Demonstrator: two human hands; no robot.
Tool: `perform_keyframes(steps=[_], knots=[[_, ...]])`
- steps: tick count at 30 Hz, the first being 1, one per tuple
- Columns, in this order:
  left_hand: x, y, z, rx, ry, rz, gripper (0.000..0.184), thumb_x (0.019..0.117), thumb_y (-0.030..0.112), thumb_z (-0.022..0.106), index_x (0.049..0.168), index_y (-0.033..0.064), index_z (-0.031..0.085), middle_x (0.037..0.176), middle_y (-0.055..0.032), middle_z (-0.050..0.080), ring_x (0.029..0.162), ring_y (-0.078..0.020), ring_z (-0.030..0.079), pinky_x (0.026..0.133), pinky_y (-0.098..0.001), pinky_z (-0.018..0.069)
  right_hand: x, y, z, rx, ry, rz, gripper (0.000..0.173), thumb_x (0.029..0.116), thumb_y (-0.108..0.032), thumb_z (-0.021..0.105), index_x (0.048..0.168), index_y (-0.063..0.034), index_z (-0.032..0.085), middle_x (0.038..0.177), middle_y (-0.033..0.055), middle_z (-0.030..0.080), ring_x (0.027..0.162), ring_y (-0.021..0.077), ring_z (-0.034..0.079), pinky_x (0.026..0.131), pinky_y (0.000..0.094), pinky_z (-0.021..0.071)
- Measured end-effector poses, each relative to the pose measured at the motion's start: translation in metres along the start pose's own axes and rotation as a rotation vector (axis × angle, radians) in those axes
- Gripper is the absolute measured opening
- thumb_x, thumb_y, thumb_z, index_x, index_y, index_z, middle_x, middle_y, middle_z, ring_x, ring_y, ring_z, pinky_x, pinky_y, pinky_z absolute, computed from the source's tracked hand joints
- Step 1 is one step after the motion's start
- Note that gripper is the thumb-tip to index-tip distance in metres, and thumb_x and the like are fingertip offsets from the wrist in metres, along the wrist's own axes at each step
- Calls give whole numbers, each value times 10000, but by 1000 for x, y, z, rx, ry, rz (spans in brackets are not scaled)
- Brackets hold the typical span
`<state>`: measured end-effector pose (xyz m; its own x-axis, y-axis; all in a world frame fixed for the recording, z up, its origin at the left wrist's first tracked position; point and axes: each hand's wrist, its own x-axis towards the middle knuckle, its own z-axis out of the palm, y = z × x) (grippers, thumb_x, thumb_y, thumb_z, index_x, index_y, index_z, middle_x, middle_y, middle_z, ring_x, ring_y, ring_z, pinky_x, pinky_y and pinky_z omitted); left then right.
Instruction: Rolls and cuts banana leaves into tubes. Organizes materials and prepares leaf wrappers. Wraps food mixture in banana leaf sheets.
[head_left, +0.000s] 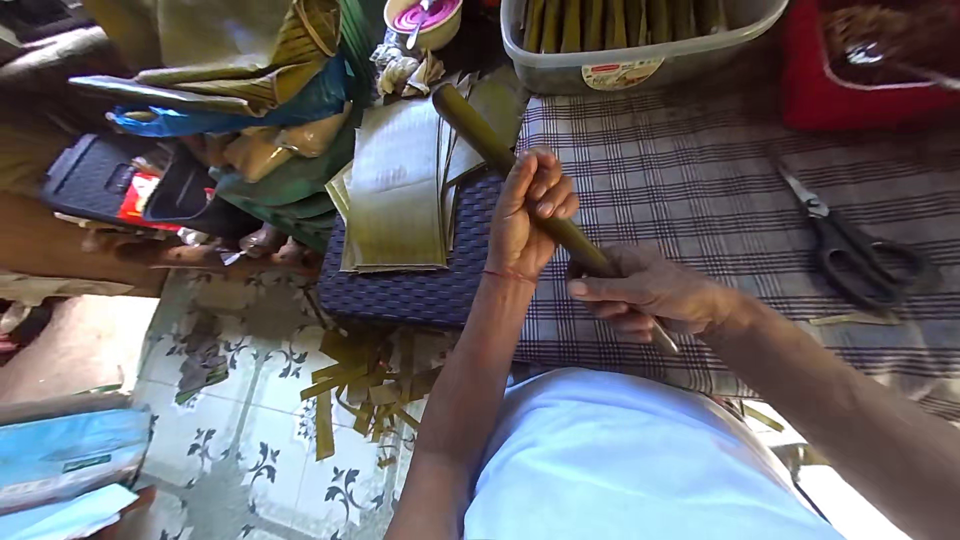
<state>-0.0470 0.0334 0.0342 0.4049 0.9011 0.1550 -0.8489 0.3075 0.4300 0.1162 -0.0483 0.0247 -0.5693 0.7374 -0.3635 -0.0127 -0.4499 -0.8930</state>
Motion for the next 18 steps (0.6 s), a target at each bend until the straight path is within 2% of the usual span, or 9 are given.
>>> perform_keyframes(steps=[1, 2, 5, 7, 9, 11, 13, 16, 18], knots=[[-1, 0, -5, -83, -135, -36, 209, 1016, 225, 593, 834, 139, 649, 612, 72, 558, 498, -22, 526, 496, -162, 440, 0, 4, -4, 145, -129, 41, 203, 993, -352, 664, 960, -165, 592, 584, -91, 458, 395, -25, 447, 364, 147, 433], [-1, -1, -4, -89, -177, -50, 205, 992, 226, 635, 810, 137, 665, 604, 73, 564, 491, -21, 522, 489, -164, 432, 0, 3, -4, 135, -126, 42, 198, 988, -346, 668, 955, -163, 600, 602, -86, 480, 411, -19, 466, 381, 149, 447], [-4, -10, 15, 192, 117, -3, 306, 1075, 147, 438, 805, 136, 582, 567, 82, 452, 452, -22, 430, 466, -167, 405, 6, -8, 9, -249, 271, -71, 190, 963, -202, 710, 1064, -77, 610, 688, 7, 566, 484, 66, 511, 454, 211, 463], [-4, -17, 18, 225, 180, -31, 284, 1081, 138, 424, 847, 121, 584, 602, 65, 463, 482, -39, 451, 498, -180, 433, 11, -10, 8, -206, 298, -66, 175, 931, -183, 727, 1000, -102, 588, 604, -8, 502, 410, 52, 455, 388, 198, 423], [-5, -17, 15, 184, 117, -80, 310, 1080, 175, 422, 826, 125, 591, 599, 65, 488, 474, -37, 464, 482, -176, 427, 8, -5, 2, 25, 108, 11, 112, 906, -174, 717, 913, -137, 611, 518, -58, 429, 356, 8, 395, 336, 168, 377], [-2, -4, 12, 167, 13, -80, 407, 1105, 260, 351, 795, 141, 586, 585, 73, 498, 464, -32, 470, 469, -171, 427, 2, 10, -11, 181, -132, 68, 107, 917, -177, 706, 988, -160, 629, 520, -98, 413, 367, -32, 399, 344, 142, 382], [6, 16, 14, 184, -23, -14, 499, 1122, 344, 248, 783, 168, 569, 552, 95, 475, 446, -19, 452, 453, -164, 404, -5, 23, -20, 219, -262, 100, 131, 930, -188, 692, 1037, -178, 618, 545, -112, 425, 390, -50, 412, 363, 128, 389], [18, 43, 25, 213, 54, 132, 563, 1124, 409, 173, 787, 176, 558, 530, 99, 470, 424, -11, 444, 436, -156, 402, -12, 26, -23, 240, -338, 121, 130, 943, -198, 688, 1048, -179, 614, 556, -115, 450, 402, -53, 446, 373, 126, 412], [19, 43, 34, 258, 153, 188, 508, 1130, 392, 184, 873, 162, 557, 557, 92, 461, 444, -17, 455, 457, -156, 426, -10, 24, -24, 264, -392, 108, 140, 947, -209, 688, 1056, -172, 608, 548, -113, 446, 397, -47, 461, 373, 133, 431]])
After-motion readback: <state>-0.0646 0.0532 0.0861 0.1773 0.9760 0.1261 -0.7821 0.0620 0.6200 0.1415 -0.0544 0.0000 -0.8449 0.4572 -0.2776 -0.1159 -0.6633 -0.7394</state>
